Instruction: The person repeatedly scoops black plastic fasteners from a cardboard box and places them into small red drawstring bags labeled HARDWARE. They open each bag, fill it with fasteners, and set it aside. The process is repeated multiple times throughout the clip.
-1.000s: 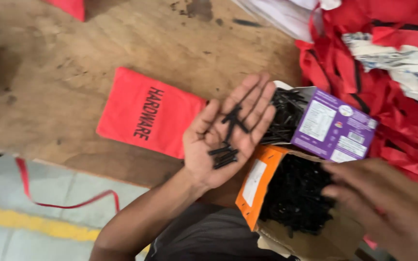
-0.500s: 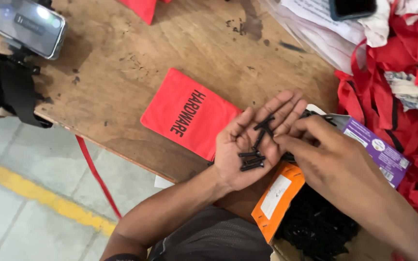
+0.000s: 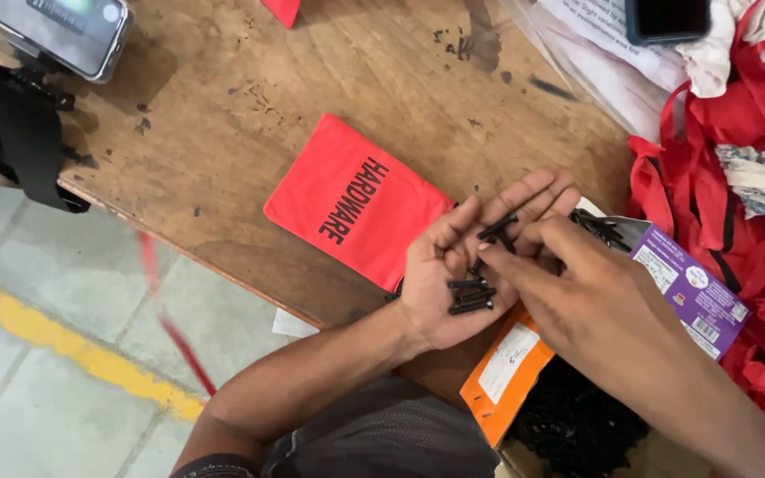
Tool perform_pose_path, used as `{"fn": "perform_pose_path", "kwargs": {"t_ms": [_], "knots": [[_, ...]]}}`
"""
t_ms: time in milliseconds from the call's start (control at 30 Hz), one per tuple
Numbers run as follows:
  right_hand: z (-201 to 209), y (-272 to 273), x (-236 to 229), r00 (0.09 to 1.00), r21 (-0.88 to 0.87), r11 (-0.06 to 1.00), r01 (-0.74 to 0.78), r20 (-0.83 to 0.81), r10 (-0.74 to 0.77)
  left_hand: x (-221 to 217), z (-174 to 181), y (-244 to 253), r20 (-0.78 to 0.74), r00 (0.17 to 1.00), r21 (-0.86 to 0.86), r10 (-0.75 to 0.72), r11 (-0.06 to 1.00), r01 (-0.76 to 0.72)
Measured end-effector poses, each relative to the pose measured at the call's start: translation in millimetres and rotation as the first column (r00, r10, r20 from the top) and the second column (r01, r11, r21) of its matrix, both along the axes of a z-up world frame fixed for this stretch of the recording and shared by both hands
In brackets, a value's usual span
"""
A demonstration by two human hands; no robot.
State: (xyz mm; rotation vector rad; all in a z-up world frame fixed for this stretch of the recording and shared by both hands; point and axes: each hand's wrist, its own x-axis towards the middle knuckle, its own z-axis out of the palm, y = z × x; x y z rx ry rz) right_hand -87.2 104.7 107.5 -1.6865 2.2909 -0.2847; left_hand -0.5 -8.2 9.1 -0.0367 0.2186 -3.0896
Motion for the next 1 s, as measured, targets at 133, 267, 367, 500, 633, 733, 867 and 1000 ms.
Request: {"fn": "perform_pose_path", "kwargs": {"t_ms": [133, 267, 367, 500, 633, 733, 867, 1000], "knots": [[5, 3, 7, 1.0, -0.014, 1.0, 0.0, 0.027, 0.0, 1, 3, -2, 0.028, 0.999, 0.022, -0.019, 1.0, 0.018], [6, 4, 12, 0.997, -0.061, 0.998, -0.02, 0.077, 0.025, 1, 6, -2, 0.014, 1.0, 0.029, -0.004, 1.0, 0.004], [7, 4, 14, 0.995, -0.062, 0.997, -0.034, 0.096, 0.04, 2, 8, -4, 0.008, 1.0, 0.003, -0.008, 1.0, 0.008], [8, 10, 20, 0.99, -0.065, 0.998, -0.01, 0.14, 0.019, 2, 8, -4, 0.006, 1.0, 0.072, 0.006, 0.997, -0.007], [6, 12, 23, 0.991, -0.062, 0.998, 0.004, 0.135, 0.004, 2, 8, -4, -0.006, 1.0, 0.077, -0.003, 0.997, 0.003], [6, 12, 28, 0.991, -0.097, 0.995, -0.021, 0.133, 0.034, 2, 7, -4, -0.001, 1.0, 0.117, 0.002, 0.993, -0.001], [6, 17, 32, 0.99, -0.178, 0.984, 0.025, 0.138, 0.0, 0, 4, -4, 0.027, 0.999, 0.109, 0.025, 0.994, -0.028], [15, 11, 34, 0.711, -0.278, 0.773, 0.57, 0.639, -0.295, -5, -4, 5, 0.081, 0.982, 0.091, 0.168, 0.98, -0.175]]}}
